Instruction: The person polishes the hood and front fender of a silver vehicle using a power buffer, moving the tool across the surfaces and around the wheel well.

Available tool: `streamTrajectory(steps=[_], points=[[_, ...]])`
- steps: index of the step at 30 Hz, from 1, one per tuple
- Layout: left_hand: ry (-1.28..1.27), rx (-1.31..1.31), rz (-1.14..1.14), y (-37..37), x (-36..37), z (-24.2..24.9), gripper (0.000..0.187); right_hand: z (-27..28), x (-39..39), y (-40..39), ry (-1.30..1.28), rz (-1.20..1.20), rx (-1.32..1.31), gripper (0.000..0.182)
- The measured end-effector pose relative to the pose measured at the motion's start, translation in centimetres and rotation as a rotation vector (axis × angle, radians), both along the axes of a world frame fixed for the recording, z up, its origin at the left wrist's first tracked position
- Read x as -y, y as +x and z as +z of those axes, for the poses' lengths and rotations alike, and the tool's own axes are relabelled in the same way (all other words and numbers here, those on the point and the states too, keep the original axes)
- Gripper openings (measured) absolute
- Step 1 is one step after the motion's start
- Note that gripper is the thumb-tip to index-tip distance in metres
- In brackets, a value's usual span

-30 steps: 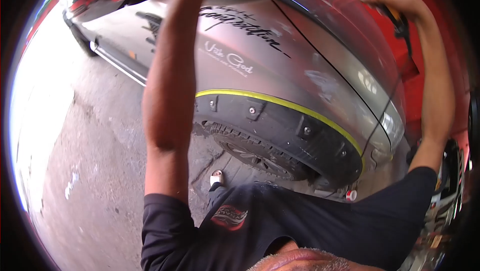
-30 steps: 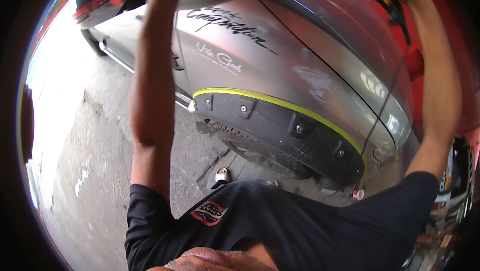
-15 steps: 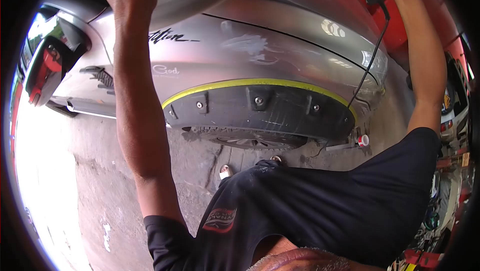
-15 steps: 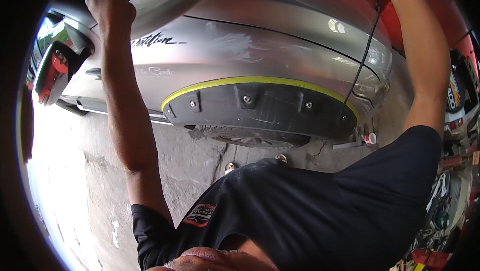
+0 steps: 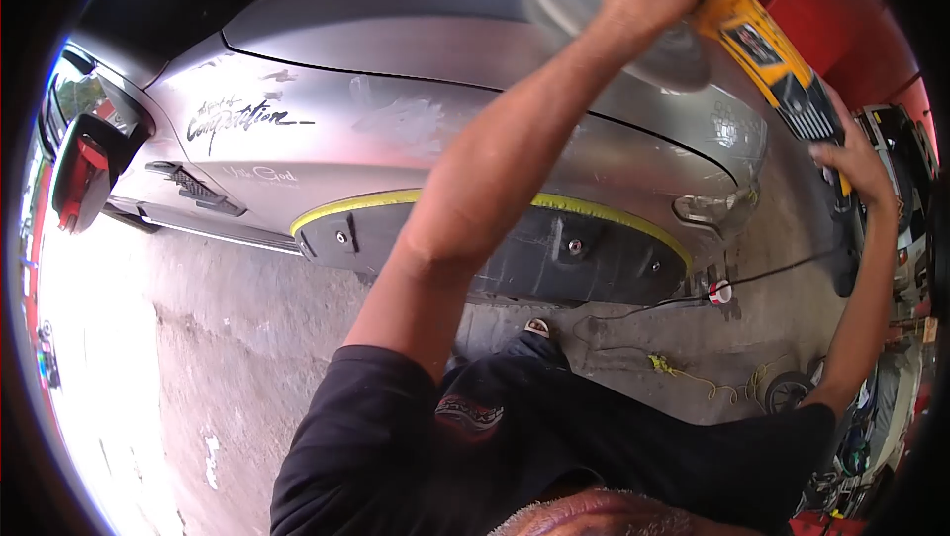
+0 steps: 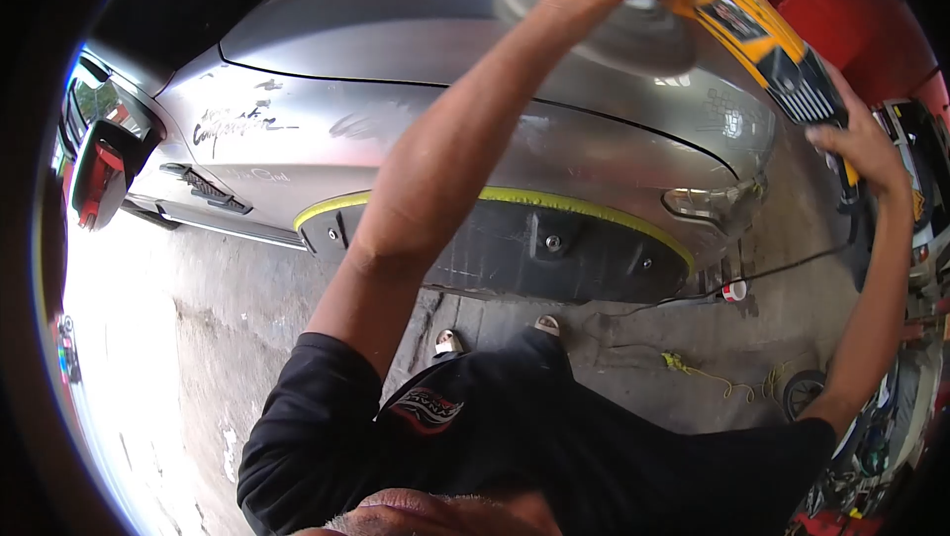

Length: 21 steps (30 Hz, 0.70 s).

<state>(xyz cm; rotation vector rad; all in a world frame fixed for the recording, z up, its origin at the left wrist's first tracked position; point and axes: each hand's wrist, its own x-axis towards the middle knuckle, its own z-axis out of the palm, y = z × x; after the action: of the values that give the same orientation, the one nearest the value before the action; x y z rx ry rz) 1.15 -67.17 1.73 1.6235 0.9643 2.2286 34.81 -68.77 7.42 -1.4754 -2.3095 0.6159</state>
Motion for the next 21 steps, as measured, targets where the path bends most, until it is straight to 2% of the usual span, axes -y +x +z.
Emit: streamTrajectory(steps=[1,5,8,10,12,16,17,20,21], points=[[0.022,-0.018,-0.018,1.7,-1.7,-0.4,0.024,-0.2,0.8,1.1,-0.059,-0.063,-0.003,0.102],[0.029,0.043,-0.100,7.0,-5.4,-0.9,0.021,-2.1,1.0,5.4,0.033,-0.134,-0.051,0.101],[-0.072,0.081,-0.244,8.0,-6.2,-0.8,0.022,-2.0,0.9,6.4,0.040,-0.176,-0.027,0.103],[-0.029,0.104,-0.239,7.6,-6.2,-0.9,0.023,-2.0,0.3,7.0,0.105,-0.161,0.009,0.103],[-0.010,0.115,-0.216,6.5,-5.7,-1.1,0.024,-1.5,0.7,6.0,0.078,-0.133,-0.028,0.102],[0.013,0.068,-0.159,0.6,0.0,-0.8,0.022,-0.2,2.3,1.5,0.116,0.030,-0.085,0.102],[0.030,0.049,-0.155,-0.8,1.6,-0.7,0.021,0.4,2.5,0.9,0.155,0.050,0.005,0.102],[0.163,0.087,0.006,-7.1,4.5,-0.1,0.021,2.0,2.3,-7.2,0.057,0.119,-0.018,0.107],[0.185,0.089,0.046,-8.9,4.8,-0.1,0.022,1.8,3.0,-9.6,0.147,0.120,-0.050,0.107]])
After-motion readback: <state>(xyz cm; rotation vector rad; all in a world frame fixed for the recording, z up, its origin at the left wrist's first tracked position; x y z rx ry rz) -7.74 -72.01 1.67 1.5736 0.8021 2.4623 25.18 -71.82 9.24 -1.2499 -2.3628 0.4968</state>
